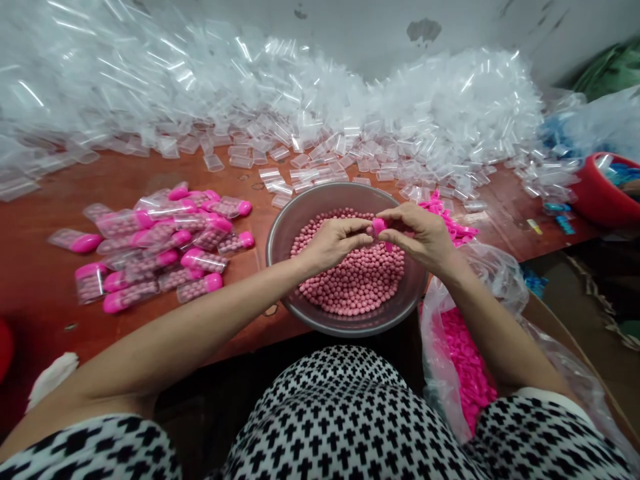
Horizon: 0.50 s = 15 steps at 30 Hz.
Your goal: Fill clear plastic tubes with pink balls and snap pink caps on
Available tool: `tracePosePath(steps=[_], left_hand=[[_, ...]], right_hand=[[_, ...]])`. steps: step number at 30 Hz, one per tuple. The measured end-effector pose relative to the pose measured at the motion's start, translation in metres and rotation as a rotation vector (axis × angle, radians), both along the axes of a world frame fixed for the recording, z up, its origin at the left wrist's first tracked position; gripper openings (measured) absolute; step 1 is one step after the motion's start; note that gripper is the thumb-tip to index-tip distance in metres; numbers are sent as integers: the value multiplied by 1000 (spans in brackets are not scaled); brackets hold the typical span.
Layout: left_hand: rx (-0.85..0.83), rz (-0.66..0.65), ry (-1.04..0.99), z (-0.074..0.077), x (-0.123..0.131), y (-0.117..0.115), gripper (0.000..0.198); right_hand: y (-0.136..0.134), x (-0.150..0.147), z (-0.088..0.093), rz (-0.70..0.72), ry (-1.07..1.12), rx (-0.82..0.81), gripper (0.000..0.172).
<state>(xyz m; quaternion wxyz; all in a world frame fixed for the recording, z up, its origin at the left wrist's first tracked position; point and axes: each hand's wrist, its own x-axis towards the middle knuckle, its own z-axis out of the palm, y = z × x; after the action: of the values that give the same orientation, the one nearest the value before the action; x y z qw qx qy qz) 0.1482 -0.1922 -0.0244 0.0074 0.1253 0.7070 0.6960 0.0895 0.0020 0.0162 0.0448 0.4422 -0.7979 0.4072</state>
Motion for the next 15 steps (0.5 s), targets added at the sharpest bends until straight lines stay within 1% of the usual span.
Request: tracePosePath(steps=[4, 6, 11, 15], left_hand=[[-25, 38, 20, 2, 4, -1, 28], [-60, 56, 54, 3, 6, -1, 27], [-261, 109, 208, 4, 8, -3, 16], [-398, 97, 274, -1, 7, -2, 17]], right_hand=[[-2, 3, -1, 7, 111, 67, 20], [0, 4, -3, 5, 167, 87, 18], [4, 12, -9, 29, 338, 120, 11], [8, 17, -12, 82, 379, 117, 10]])
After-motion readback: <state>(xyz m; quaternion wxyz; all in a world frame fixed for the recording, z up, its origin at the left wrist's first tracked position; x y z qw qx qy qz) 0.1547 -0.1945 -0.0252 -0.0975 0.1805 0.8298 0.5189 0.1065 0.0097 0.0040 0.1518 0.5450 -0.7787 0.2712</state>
